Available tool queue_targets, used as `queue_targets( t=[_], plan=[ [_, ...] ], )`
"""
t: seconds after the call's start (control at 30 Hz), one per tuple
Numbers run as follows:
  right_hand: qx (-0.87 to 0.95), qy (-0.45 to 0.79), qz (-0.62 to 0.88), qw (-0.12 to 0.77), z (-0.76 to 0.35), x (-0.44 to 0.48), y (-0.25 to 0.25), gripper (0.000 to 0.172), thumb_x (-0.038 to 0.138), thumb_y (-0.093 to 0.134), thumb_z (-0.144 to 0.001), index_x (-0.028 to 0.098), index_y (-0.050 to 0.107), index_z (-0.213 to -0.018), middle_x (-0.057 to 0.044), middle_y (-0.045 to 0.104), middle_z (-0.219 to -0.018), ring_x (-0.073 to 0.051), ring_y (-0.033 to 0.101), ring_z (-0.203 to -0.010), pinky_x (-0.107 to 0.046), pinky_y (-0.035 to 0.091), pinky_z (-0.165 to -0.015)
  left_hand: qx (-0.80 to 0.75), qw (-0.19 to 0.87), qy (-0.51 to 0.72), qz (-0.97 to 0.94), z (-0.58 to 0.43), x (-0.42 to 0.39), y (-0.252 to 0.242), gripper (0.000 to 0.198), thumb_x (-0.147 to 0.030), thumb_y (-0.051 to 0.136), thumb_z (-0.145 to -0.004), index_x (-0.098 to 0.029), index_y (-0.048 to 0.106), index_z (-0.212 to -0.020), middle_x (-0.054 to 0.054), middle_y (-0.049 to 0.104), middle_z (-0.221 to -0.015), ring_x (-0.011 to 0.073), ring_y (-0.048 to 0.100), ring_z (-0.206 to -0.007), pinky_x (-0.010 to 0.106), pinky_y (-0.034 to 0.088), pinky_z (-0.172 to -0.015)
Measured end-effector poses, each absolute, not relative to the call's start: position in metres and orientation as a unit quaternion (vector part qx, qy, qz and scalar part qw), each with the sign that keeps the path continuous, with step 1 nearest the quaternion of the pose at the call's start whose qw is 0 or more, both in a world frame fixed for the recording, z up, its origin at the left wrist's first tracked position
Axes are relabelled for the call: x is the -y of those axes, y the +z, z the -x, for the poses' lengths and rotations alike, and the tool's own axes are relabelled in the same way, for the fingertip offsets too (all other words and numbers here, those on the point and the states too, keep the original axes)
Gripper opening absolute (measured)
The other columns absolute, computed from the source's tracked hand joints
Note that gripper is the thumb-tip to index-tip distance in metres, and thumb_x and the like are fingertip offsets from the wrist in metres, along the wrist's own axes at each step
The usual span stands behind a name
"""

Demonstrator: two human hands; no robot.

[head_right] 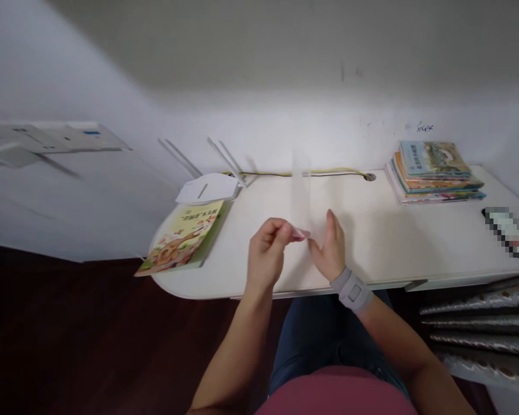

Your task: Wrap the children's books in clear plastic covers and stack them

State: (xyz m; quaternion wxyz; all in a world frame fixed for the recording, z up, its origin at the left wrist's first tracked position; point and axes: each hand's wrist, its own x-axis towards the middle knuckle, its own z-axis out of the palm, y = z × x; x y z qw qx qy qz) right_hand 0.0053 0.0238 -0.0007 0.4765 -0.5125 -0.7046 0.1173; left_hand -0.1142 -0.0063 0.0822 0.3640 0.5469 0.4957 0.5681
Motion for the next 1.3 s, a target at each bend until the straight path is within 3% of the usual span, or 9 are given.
queue_targets(
  t=[0.1,0.27,0.47,0.6,0.77,0.87,1.13,1.23,1.3],
  plan=[
    [0.683,0.023,0.534,0.497,-0.048,-0.034,0.007,0.047,0.028,0.033,-0.093,0.019,0.036,-0.138,-0.015,0.05,-0.132,-0.025,0.042,-0.127,-0.049,0.033,-0.105,-0.535,0.274,0.601,-0.527,0.127,0.019,0.076,0.024,-0.042,0.051,-0.084,-0.021,0.054,-0.074,0.001,0.063,-0.072,0.0144,0.061,-0.073,0.028,0.049,-0.076],
    [0.73,-0.138,0.559,0.367,-0.122,-0.028,0.012,0.029,0.022,0.041,-0.091,0.027,0.061,-0.112,-0.006,0.063,-0.116,-0.023,0.049,-0.121,-0.05,0.021,-0.109,-0.666,0.194,0.501,-0.518,0.16,0.026,0.03,0.026,-0.042,0.045,-0.085,-0.021,0.054,-0.073,0.0,0.058,-0.07,0.016,0.057,-0.071,0.029,0.047,-0.071],
    [0.813,-0.149,0.527,0.197,-0.151,0.003,-0.011,0.028,0.018,0.045,-0.089,0.027,0.065,-0.107,-0.006,0.063,-0.122,-0.023,0.049,-0.122,-0.05,0.02,-0.109,-0.752,0.055,0.239,-0.611,0.163,0.034,-0.01,0.026,-0.036,0.043,-0.085,-0.02,0.06,-0.073,0.01,0.061,-0.089,0.0277,0.055,-0.092,0.044,0.043,-0.084],
    [0.833,-0.103,0.525,0.141,-0.156,0.012,-0.023,0.028,0.027,0.044,-0.091,0.024,0.064,-0.111,-0.009,0.062,-0.123,-0.025,0.052,-0.118,-0.051,0.024,-0.106,-0.762,0.012,0.177,-0.622,0.158,0.036,-0.011,0.023,-0.034,0.045,-0.085,-0.02,0.062,-0.081,0.012,0.06,-0.096,0.031,0.054,-0.098,0.047,0.044,-0.084],
    [0.844,-0.088,0.514,0.123,-0.156,0.008,-0.017,0.039,0.042,0.043,-0.092,0.021,0.058,-0.121,-0.012,0.055,-0.134,-0.028,0.047,-0.125,-0.05,0.029,-0.104,-0.688,0.024,0.275,-0.671,0.147,0.034,-0.003,0.033,-0.025,0.043,-0.087,-0.017,0.053,-0.117,0.016,0.055,-0.117,0.0283,0.053,-0.11,0.046,0.045,-0.092],
    [0.836,-0.099,0.523,0.134,-0.15,0.001,-0.014,0.04,0.038,0.039,-0.093,0.019,0.055,-0.125,-0.014,0.051,-0.137,-0.027,0.044,-0.128,-0.048,0.03,-0.104,-0.617,0.013,0.309,-0.723,0.138,0.027,0.004,0.033,-0.024,0.04,-0.09,-0.019,0.052,-0.119,0.014,0.05,-0.13,0.027,0.041,-0.128,0.046,0.038,-0.103],
    [0.821,-0.12,0.54,0.14,-0.152,-0.008,-0.041,0.042,0.037,0.038,-0.093,0.015,0.054,-0.125,-0.017,0.054,-0.133,-0.028,0.049,-0.123,-0.046,0.037,-0.099,-0.776,-0.048,0.168,-0.605,0.231,-0.015,0.027,0.046,-0.025,0.039,-0.089,-0.01,0.045,-0.131,0.022,0.032,-0.147,0.0379,0.02,-0.139,0.057,0.023,-0.108],
    [0.819,-0.129,0.538,0.151,-0.154,-0.008,-0.046,0.042,0.037,0.038,-0.092,0.016,0.054,-0.125,-0.016,0.054,-0.133,-0.028,0.05,-0.122,-0.046,0.038,-0.099,-0.845,-0.023,0.111,-0.523,0.29,-0.022,0.03,0.057,-0.031,0.042,-0.087,-0.008,0.035,-0.138,0.026,0.023,-0.15,0.0453,0.014,-0.139,0.066,0.021,-0.102],
    [0.819,-0.131,0.537,0.156,-0.155,-0.008,-0.047,0.042,0.037,0.038,-0.092,0.017,0.054,-0.125,-0.016,0.054,-0.133,-0.028,0.05,-0.122,-0.046,0.038,-0.099,-0.869,0.023,0.08,-0.488,0.319,-0.023,0.027,0.062,-0.042,0.046,-0.084,-0.011,0.038,-0.137,0.027,0.025,-0.148,0.0492,0.017,-0.136,0.07,0.021,-0.098]
  ],
)
